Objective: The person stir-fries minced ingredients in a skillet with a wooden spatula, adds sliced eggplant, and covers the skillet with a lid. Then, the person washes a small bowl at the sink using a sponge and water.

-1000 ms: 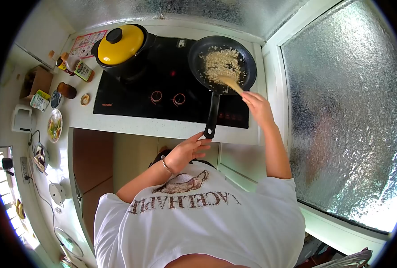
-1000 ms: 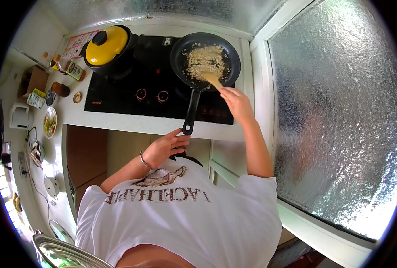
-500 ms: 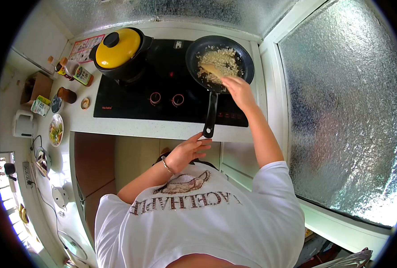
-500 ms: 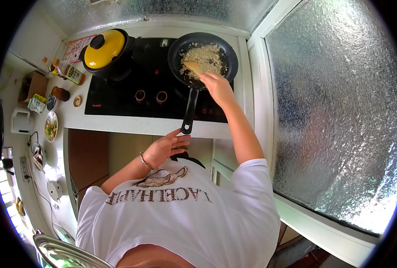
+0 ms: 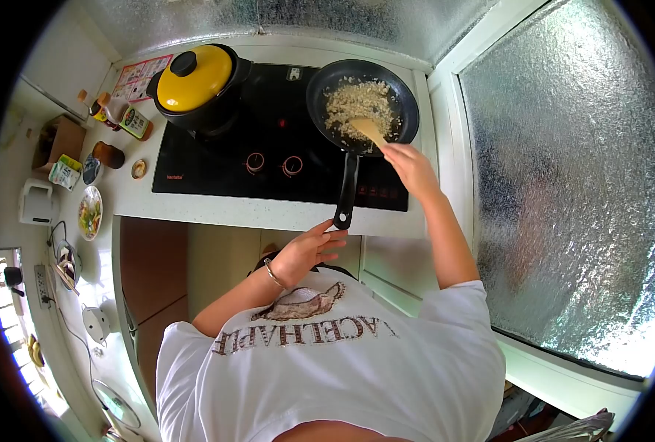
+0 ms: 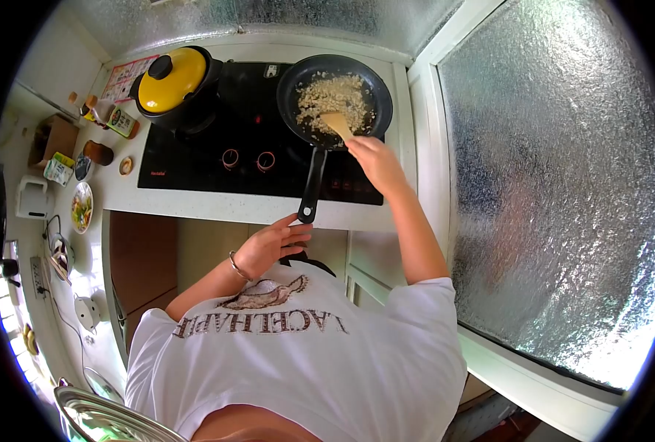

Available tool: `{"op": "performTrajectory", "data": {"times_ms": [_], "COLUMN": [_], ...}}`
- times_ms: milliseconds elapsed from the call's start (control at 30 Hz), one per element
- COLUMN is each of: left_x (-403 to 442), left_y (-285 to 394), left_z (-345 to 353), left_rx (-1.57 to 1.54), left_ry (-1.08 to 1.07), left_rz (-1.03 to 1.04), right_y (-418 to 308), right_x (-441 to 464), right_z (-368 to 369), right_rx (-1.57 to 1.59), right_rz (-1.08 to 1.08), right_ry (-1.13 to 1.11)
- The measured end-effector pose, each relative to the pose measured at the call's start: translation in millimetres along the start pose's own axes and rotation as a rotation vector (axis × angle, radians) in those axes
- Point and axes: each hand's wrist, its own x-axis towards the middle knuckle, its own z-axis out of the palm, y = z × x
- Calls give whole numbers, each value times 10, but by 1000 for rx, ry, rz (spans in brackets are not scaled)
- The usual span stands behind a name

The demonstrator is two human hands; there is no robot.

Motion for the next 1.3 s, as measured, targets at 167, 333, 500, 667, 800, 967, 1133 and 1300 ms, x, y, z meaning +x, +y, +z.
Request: {"op": "performTrajectory", "data": {"times_ms": [167, 333, 500, 667, 800, 967, 1133, 1300], "left_x": [22, 50, 47, 55, 68, 60, 56, -196], "left_y": [12, -9, 18, 15, -53, -32, -68, -148], "left_z": [-2, 12, 42, 19, -17, 33, 9, -244], "left_rx": [4, 18, 30, 19, 19, 23, 53, -4], "left_ry": [-9, -1, -1, -3, 12, 33, 55, 181], "left_rz": [-4, 4, 6, 17, 14, 19, 41, 109], "right_y": [-78, 270, 389, 231, 82, -97, -172, -119], "right_x": [-132, 33, 130, -172, -297, -310, -209, -123], "right_z": [-188, -99, -72, -191, -254, -288, -148, -74], "right_rx": [-2, -4, -21, -38, -16, 9, 25, 20], "right_rz": [24, 84, 227, 162, 173, 88, 8, -41], "right_ry": [-22, 117, 94, 48, -43, -39, -69, -46]}}
